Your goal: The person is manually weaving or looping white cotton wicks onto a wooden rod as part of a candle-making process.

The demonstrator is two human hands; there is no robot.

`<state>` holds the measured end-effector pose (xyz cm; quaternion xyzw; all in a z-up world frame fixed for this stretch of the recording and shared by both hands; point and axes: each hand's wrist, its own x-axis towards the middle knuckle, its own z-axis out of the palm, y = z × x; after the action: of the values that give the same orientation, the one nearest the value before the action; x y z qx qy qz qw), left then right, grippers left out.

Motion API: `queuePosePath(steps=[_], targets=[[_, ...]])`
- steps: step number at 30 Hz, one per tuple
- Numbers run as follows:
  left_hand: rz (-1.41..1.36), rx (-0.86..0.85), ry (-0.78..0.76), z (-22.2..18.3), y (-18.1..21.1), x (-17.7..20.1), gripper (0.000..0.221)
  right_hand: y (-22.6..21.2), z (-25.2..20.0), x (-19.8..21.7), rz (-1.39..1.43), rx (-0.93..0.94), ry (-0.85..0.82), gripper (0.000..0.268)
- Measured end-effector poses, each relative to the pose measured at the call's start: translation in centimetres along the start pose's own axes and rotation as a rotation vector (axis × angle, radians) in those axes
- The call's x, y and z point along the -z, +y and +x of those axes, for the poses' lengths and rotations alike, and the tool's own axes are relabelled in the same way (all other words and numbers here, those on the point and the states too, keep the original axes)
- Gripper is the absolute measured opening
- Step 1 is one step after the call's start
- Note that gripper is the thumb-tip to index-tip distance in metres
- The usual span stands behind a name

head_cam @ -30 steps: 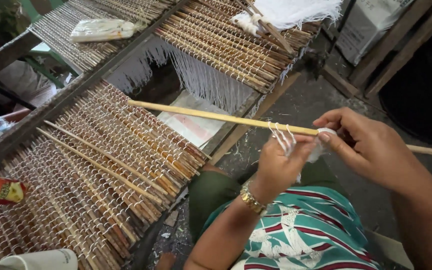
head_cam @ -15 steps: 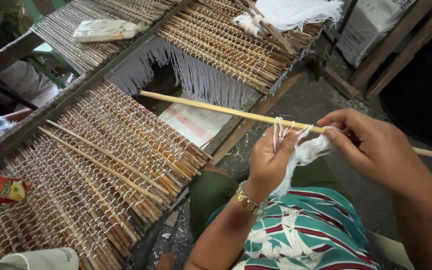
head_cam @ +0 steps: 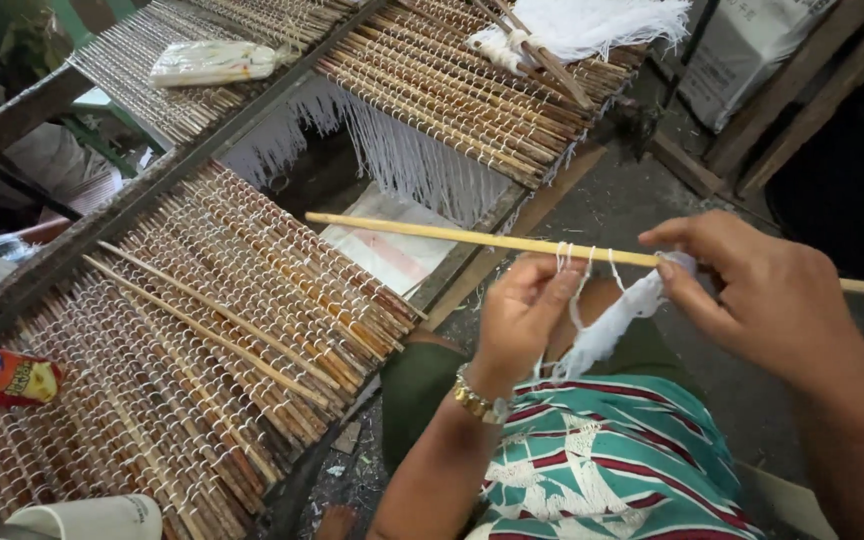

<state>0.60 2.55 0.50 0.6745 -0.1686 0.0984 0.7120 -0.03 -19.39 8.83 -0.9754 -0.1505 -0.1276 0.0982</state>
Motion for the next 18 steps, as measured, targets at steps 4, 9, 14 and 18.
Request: queuePosePath(steps=[4,9,14,18], targets=[[0.105,-0.066,0.067,-0.2,-1.7,1.4,0.032,0.3,0.0,0.1,-0.040,0.011,-0.001,0.029],[-0.873,0.266,0.173,-0.2,-5.4,-0.7,0.019,0.0,0.2,-0.2,0.068,0.017,0.014,0.027],[-1.528,0.167,0.004,1.5,-1.1,-3.7,0.028,-0.5,0.1,-3.2,0.127,-0.085,0.030,0.025],[-1.642,0.303,0.485,3.6,0.2,-2.8,0.026,0.9,-0.2,-5.1,0.139,-0.049,0.109,0.023]])
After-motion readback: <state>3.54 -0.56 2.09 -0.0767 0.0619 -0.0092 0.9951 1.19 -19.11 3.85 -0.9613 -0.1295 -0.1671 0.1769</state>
